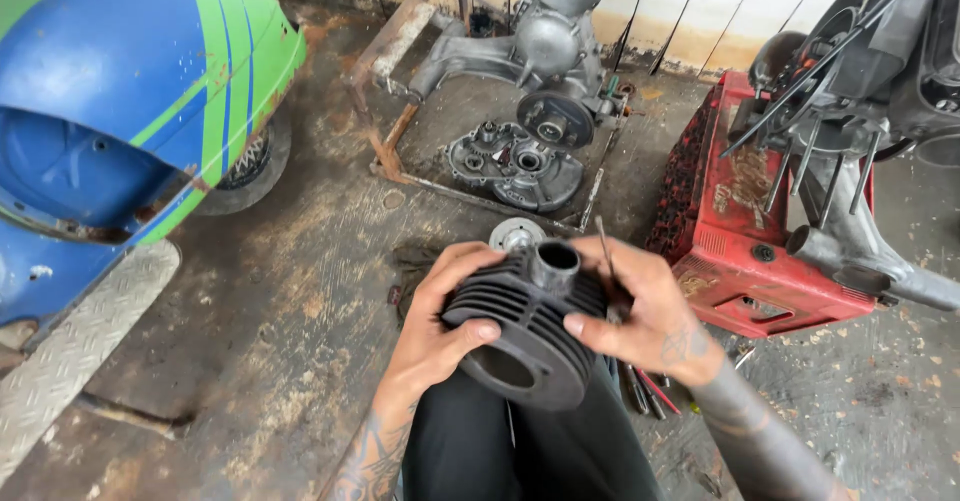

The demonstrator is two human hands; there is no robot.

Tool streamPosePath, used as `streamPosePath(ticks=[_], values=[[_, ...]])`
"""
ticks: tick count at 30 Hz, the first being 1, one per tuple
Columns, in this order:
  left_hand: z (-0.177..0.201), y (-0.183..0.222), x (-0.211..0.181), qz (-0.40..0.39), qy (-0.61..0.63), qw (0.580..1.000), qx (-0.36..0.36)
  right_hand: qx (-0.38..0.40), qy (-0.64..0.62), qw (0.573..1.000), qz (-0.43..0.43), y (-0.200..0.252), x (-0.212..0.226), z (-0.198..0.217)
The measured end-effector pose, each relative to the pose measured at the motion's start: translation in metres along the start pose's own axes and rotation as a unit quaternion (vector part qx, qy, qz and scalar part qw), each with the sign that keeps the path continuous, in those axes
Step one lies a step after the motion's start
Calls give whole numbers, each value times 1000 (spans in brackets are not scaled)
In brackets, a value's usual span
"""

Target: The person sits on the workshop floor holding a motorcycle engine cylinder on their lap. They use a round file to file the edge of the cylinder's exhaust port, rotating the cylinder and repositioning it to file along the port opening, then set the cylinder down and reach for a screwdriver.

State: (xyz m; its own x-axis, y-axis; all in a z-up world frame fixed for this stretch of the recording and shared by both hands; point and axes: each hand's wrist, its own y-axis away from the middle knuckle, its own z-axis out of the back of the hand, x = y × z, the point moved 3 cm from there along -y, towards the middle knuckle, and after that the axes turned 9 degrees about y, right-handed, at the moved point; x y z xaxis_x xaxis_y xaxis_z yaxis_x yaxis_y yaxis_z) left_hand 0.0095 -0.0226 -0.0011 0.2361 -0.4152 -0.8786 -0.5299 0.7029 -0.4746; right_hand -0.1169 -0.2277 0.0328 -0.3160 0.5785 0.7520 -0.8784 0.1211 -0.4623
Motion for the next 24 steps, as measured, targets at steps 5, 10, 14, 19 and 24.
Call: streamPosePath(ticks=[5, 10, 14, 19, 24], values=[[-13, 16, -10, -31, -45, 998, -33, 52, -40, 995, 70, -16, 3, 4], [-20, 34, -26, 21, -89, 994, -60, 149, -15, 989, 9, -23, 8, -2], [-19, 50, -30, 28, -144, 987, -61, 171, -23, 982, 79, -26, 16, -12], [-19, 57, -38, 39, -162, 983, -73, 189, -44, 976, 103, -26, 13, -18], [-20, 54, -39, 50, -178, 982, -49, 182, -76, 978, 73, -22, 0, -18]])
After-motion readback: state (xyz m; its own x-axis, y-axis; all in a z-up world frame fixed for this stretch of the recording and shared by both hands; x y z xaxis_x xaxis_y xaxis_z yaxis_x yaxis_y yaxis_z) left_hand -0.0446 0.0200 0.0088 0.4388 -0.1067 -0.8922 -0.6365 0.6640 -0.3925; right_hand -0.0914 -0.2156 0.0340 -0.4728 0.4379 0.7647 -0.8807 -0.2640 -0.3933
